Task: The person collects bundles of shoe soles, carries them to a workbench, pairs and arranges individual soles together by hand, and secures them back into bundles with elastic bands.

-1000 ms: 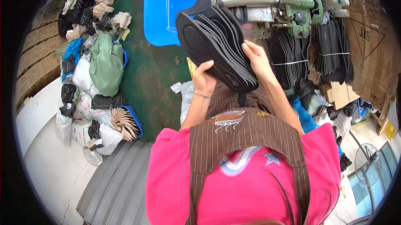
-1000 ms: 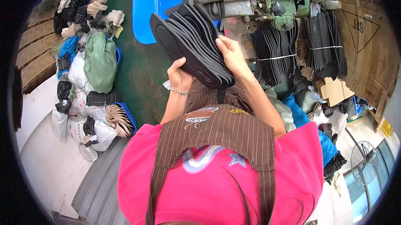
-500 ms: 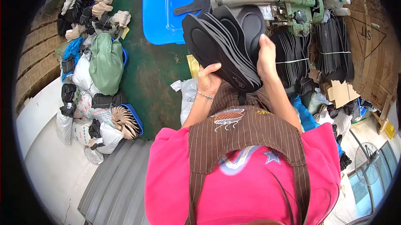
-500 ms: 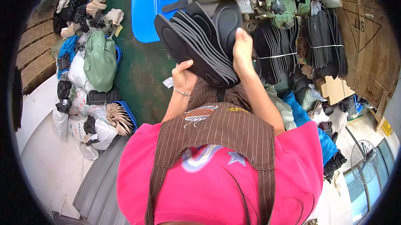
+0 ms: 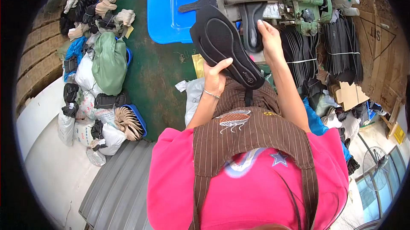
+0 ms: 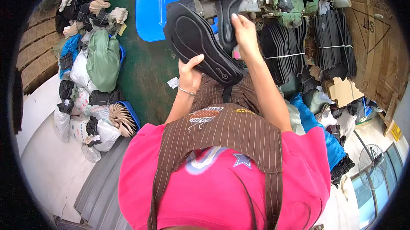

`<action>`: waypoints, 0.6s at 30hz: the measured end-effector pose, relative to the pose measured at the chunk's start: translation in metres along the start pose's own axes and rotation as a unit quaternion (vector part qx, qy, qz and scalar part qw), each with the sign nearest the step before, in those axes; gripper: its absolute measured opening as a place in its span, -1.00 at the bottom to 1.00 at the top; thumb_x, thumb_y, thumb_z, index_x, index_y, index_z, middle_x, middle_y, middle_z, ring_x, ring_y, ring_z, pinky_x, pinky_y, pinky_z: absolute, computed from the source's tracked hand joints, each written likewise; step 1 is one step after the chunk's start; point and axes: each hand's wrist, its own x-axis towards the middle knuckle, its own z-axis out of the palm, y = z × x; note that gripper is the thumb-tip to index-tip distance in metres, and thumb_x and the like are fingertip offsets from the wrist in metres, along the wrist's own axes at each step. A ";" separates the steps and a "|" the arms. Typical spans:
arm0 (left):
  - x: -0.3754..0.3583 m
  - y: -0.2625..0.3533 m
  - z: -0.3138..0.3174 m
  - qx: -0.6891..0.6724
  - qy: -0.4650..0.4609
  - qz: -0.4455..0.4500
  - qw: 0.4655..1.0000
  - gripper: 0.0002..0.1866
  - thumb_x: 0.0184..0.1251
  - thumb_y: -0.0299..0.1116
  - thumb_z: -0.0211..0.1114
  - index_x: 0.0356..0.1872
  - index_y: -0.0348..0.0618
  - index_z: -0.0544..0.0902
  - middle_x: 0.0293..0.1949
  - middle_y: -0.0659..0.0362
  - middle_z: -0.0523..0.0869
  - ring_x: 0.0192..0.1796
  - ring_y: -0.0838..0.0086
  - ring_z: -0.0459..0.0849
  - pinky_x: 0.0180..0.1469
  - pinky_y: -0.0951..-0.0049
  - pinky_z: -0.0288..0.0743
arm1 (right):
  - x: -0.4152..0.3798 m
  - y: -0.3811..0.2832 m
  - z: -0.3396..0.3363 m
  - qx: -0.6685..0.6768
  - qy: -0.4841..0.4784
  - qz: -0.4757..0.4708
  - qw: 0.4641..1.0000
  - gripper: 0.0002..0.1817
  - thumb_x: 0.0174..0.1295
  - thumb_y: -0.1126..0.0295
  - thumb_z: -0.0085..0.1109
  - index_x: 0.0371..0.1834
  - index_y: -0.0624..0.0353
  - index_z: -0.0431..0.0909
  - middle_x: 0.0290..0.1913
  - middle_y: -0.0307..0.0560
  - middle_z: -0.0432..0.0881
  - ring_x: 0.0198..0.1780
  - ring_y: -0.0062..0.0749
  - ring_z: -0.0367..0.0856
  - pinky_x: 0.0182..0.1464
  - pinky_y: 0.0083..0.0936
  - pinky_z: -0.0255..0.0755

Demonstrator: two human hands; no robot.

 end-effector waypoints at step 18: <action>0.004 0.005 -0.013 0.039 -0.057 0.009 0.998 -0.47 0.11 -0.52 0.29 0.16 -0.31 0.40 0.04 0.09 0.56 0.10 0.35 0.54 0.23 0.32 0.39 | -0.085 -0.024 0.039 -0.030 -0.066 -0.060 0.996 -0.72 0.12 0.53 0.30 -0.12 0.32 0.50 -0.16 -0.18 0.64 -0.13 -0.63 0.54 -0.04 -0.67 0.42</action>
